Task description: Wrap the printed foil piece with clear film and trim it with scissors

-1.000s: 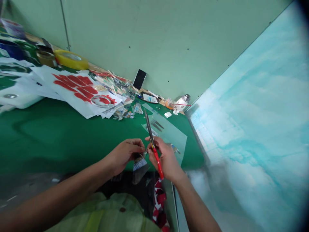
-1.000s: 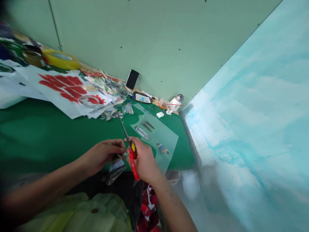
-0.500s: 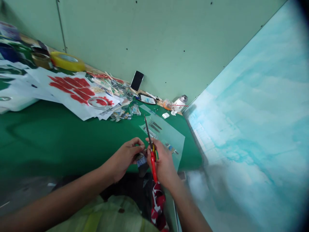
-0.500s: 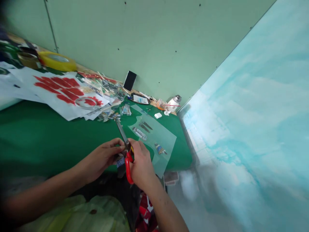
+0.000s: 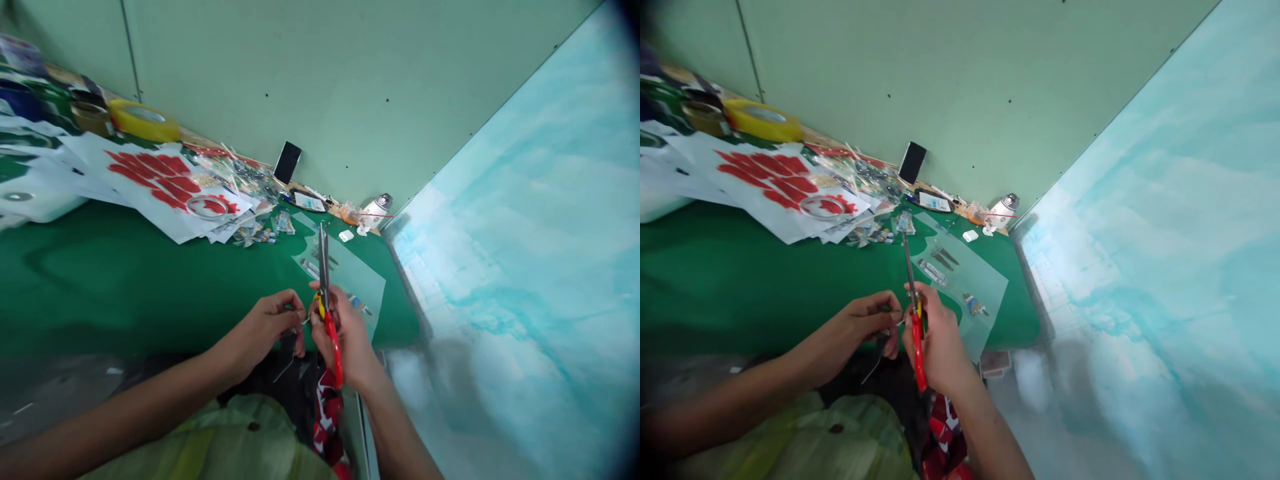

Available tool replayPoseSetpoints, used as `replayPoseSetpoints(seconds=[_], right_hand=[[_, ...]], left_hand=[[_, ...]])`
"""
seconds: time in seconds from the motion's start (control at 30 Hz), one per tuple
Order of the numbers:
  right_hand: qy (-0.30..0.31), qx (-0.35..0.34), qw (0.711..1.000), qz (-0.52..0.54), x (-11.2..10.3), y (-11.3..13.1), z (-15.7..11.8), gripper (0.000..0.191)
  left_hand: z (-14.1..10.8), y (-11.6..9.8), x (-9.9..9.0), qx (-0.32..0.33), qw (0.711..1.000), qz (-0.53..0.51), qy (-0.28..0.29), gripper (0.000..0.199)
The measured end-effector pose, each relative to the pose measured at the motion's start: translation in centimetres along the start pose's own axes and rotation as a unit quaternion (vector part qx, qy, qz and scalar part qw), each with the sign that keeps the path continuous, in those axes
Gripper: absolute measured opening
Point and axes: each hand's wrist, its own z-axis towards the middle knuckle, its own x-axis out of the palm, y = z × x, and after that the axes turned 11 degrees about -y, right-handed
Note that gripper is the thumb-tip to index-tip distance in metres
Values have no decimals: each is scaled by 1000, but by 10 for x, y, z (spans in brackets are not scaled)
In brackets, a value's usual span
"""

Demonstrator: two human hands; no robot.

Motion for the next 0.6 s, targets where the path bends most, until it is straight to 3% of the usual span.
replayPoseSetpoints(seconds=[0.13, 0.23, 0.3, 0.43, 0.6], right_hand=[[37, 74, 994, 77, -4, 18, 2, 36], [47, 77, 993, 82, -4, 23, 3, 33], [20, 60, 996, 66, -7, 19, 3, 31], [-38, -34, 995, -80, -31, -4, -6, 35], [67, -152, 935, -313, -76, -23, -33, 57]], left_hand=[[-2, 0, -1, -35, 999, -17, 11, 19], [-1, 0, -4, -58, 998, -21, 17, 18], [0, -1, -7, -64, 998, -12, 12, 17], [4, -6, -17, -60, 998, 9, 2, 16], [7, -22, -21, -62, 998, 16, 21, 18]])
